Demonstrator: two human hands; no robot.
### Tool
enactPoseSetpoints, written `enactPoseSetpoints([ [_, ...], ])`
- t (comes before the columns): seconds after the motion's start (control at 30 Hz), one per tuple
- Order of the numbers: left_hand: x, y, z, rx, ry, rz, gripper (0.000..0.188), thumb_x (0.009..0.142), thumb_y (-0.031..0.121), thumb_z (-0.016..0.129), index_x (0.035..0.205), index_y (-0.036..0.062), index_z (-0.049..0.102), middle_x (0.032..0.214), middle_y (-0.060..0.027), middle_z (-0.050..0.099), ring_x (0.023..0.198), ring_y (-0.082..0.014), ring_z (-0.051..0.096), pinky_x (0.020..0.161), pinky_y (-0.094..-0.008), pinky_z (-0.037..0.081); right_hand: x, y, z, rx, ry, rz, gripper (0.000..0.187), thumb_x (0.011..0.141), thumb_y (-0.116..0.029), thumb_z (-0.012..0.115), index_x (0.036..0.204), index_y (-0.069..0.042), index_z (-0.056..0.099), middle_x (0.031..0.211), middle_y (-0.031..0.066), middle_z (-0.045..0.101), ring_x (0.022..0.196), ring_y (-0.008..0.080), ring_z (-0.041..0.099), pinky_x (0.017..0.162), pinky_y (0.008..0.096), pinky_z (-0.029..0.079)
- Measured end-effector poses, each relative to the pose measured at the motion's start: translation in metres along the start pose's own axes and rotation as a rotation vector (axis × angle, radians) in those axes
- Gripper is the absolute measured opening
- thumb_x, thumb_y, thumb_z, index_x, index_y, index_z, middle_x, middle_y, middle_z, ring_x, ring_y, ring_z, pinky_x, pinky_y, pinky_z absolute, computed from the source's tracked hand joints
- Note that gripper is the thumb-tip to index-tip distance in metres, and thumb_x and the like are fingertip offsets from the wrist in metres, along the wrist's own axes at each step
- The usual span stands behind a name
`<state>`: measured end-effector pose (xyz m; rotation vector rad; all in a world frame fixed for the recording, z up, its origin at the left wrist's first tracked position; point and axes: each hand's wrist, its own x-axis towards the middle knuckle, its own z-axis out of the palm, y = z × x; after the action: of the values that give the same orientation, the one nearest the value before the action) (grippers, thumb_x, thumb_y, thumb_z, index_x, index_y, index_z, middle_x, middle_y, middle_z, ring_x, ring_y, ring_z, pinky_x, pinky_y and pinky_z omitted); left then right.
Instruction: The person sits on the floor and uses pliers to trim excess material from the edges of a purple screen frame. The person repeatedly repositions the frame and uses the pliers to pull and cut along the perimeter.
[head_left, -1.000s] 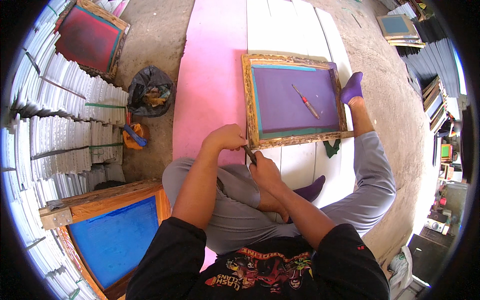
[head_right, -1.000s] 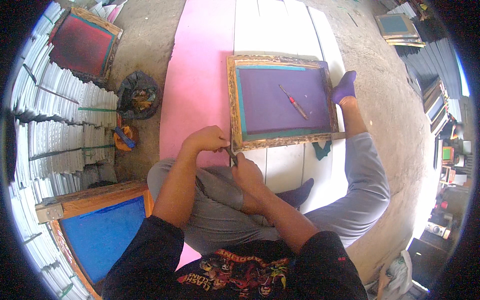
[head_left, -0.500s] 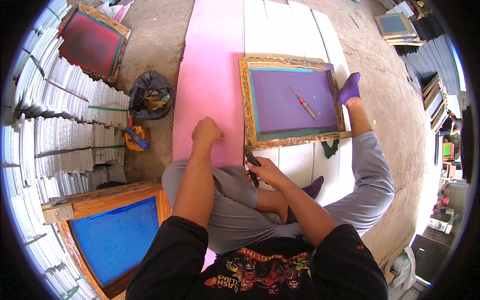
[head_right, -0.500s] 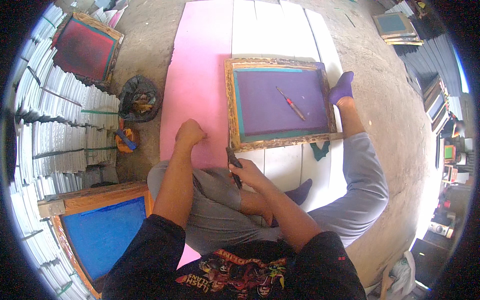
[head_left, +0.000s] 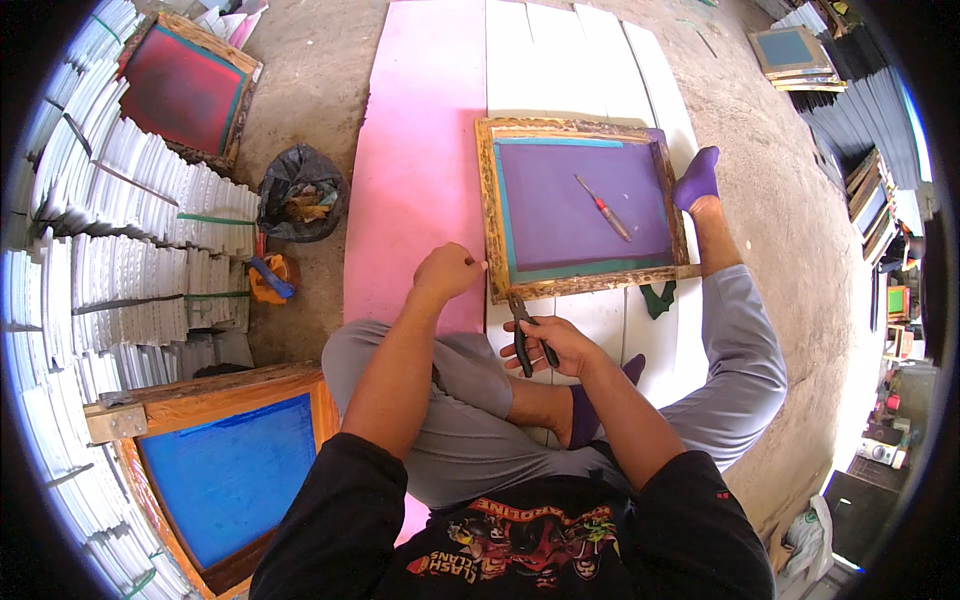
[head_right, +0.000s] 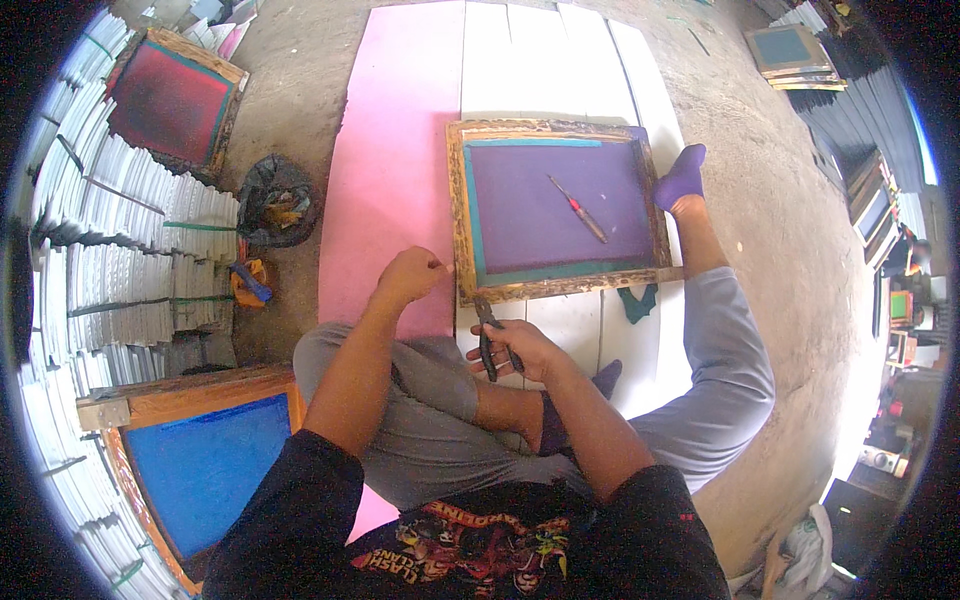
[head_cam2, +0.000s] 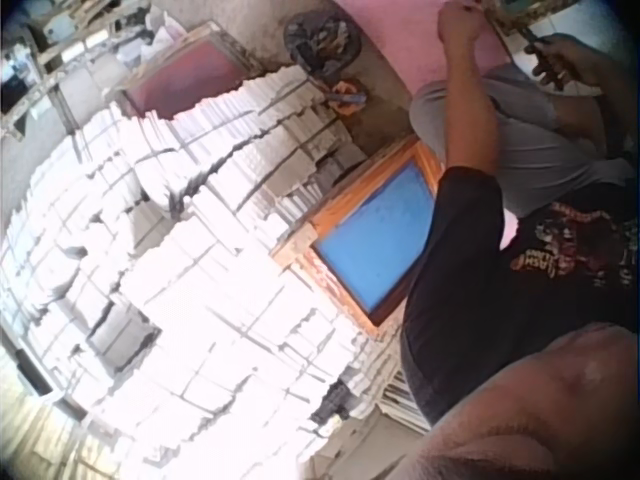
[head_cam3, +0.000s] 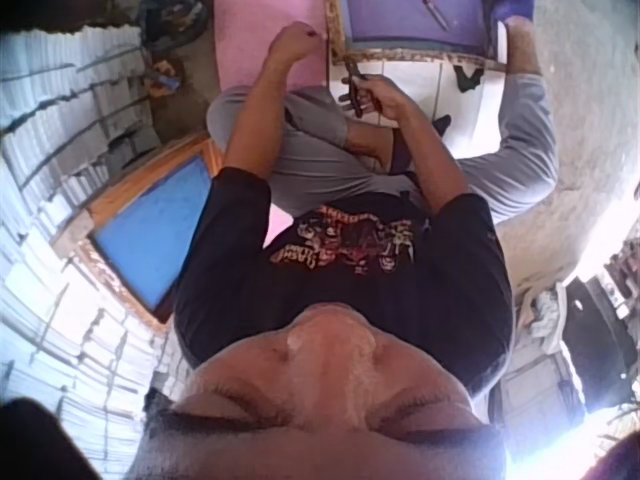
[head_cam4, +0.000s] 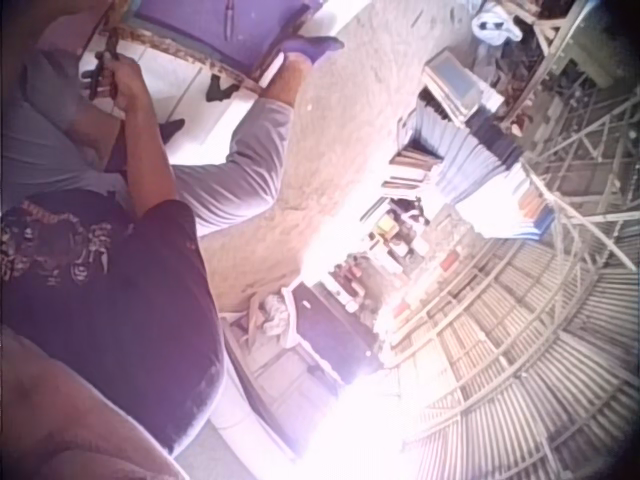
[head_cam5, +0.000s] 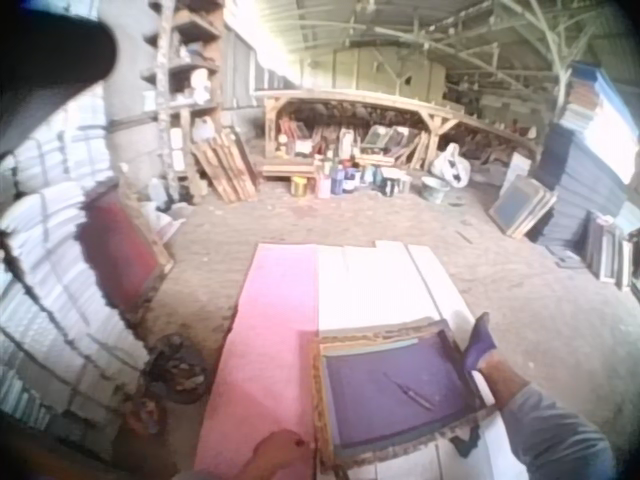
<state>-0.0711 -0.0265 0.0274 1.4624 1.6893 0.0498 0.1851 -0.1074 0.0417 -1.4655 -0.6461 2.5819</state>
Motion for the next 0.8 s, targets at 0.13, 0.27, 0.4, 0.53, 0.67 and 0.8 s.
enactPoseSetpoints([
  [0.13, 0.0, -0.002, 0.01, 0.036, -0.02, 0.075, 0.038, 0.087, 0.041, 0.073, 0.098, 0.0048, 0.079, 0.093, -0.0208, 0.075, 0.088, -0.0365, 0.073, 0.08, -0.0457, 0.056, 0.003, 0.003, -0.001, 0.108, -0.024, 0.027, 0.041, 0.109, -0.037, 0.047, 0.137, -0.007, 0.055, 0.106, 0.0171, 0.072, 0.091, 0.0293, 0.075, 0.072, 0.0434, 0.058],
  [0.27, 0.0, 0.007, 0.015, 0.113, -0.094, 0.081, 0.034, 0.088, 0.036, 0.073, 0.106, 0.0076, 0.078, 0.104, -0.0169, 0.075, 0.1, -0.035, 0.072, 0.086, -0.0481, 0.057, 0.01, 0.008, -0.002, 0.111, 0.014, 0.011, 0.031, 0.103, -0.029, 0.057, 0.123, -0.006, 0.059, 0.09, 0.0119, 0.07, 0.074, 0.0238, 0.071, 0.063, 0.0406, 0.056],
  [0.4, -0.006, 0.021, 0.015, 0.162, -0.084, 0.067, 0.033, 0.089, 0.033, 0.072, 0.109, 0.0071, 0.076, 0.107, -0.0181, 0.074, 0.103, -0.0364, 0.071, 0.088, -0.0496, 0.057, 0.021, 0.016, 0.014, -0.245, 0.278, -0.099, 0.019, 0.091, -0.014, 0.067, 0.104, -0.003, 0.06, 0.075, 0.0092, 0.064, 0.063, 0.0182, 0.066, 0.054, 0.036, 0.054],
  [0.53, 0.0, 0.017, 0.021, 0.127, -0.083, 0.052, 0.033, 0.088, 0.032, 0.073, 0.109, 0.0053, 0.075, 0.107, -0.0194, 0.074, 0.103, -0.0379, 0.07, 0.088, -0.0499, 0.056, 0.037, 0.036, 0.015, -0.789, 0.593, -0.277, 0.028, 0.085, -0.016, 0.066, 0.106, 0.001, 0.06, 0.084, 0.0241, 0.069, 0.078, 0.0394, 0.07, 0.07, 0.0512, 0.056],
  [0.67, 0.004, 0.013, 0.024, 0.134, -0.079, 0.063, 0.035, 0.087, 0.031, 0.075, 0.109, 0.0039, 0.074, 0.108, -0.0201, 0.074, 0.104, -0.0385, 0.07, 0.088, -0.0504, 0.056, 0.025, 0.03, 0.039, -1.083, 0.795, -0.223, 0.026, 0.088, -0.013, 0.057, 0.11, 0.002, 0.057, 0.093, 0.0314, 0.07, 0.092, 0.0505, 0.069, 0.081, 0.0585, 0.055],
  [0.8, 0.014, -0.003, 0.041, 0.106, 0.064, 0.161, 0.031, 0.083, 0.032, 0.076, 0.093, 0.002, 0.077, 0.091, -0.0242, 0.072, 0.088, -0.0413, 0.071, 0.081, -0.0505, 0.056, 0.024, 0.031, 0.042, -1.181, 0.829, -0.165, 0.024, 0.092, -0.01, 0.049, 0.113, 0.001, 0.053, 0.096, 0.0306, 0.071, 0.094, 0.0502, 0.07, 0.083, 0.0587, 0.055],
])
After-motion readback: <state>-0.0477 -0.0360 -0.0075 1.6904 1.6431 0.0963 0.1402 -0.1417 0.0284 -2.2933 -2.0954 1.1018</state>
